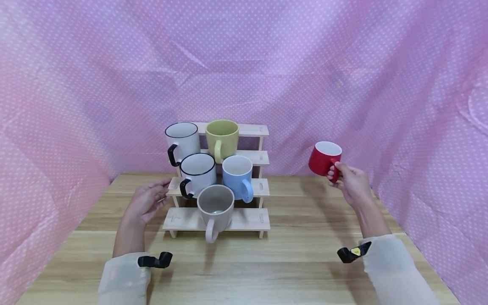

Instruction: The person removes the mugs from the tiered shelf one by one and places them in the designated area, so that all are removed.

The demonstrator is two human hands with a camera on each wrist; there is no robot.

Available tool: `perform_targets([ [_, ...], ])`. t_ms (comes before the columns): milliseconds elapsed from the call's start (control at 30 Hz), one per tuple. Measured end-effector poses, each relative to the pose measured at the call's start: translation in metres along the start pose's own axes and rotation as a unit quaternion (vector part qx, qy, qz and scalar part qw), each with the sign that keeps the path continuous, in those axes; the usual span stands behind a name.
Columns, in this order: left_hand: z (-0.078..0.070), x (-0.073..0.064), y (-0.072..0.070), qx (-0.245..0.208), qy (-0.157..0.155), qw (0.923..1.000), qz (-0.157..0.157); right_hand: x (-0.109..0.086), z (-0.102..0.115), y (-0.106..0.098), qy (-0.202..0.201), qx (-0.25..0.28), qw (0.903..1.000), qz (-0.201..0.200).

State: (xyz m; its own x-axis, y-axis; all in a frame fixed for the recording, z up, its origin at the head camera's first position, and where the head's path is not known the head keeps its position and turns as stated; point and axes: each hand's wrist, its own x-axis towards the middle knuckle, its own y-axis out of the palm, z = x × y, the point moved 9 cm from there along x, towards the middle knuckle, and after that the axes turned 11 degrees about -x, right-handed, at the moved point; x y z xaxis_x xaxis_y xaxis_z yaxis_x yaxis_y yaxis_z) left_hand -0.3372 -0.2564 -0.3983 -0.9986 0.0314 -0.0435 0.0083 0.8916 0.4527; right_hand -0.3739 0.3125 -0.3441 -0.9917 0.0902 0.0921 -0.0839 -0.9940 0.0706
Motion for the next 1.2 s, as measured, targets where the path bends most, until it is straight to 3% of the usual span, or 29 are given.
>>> perform_targets([
  [433,0.002,0.001,-0.002,0.003,-0.013,0.9998,-0.013,0.013,-0.052,-0.050,0.035,-0.013,0.9985,-0.040],
  [667,0.002,0.001,-0.003,0.012,-0.013,0.9997,-0.016,0.019,-0.062,-0.059,0.033,-0.029,0.9983,-0.038],
  [967,0.002,0.001,-0.002,0.016,-0.013,0.9997,-0.017,0.023,-0.091,-0.075,0.096,0.011,0.9927,-0.072],
  [1200,0.002,0.002,-0.003,0.010,-0.012,0.9997,-0.019,0.024,-0.106,-0.081,0.102,0.009,0.9919,-0.076],
])
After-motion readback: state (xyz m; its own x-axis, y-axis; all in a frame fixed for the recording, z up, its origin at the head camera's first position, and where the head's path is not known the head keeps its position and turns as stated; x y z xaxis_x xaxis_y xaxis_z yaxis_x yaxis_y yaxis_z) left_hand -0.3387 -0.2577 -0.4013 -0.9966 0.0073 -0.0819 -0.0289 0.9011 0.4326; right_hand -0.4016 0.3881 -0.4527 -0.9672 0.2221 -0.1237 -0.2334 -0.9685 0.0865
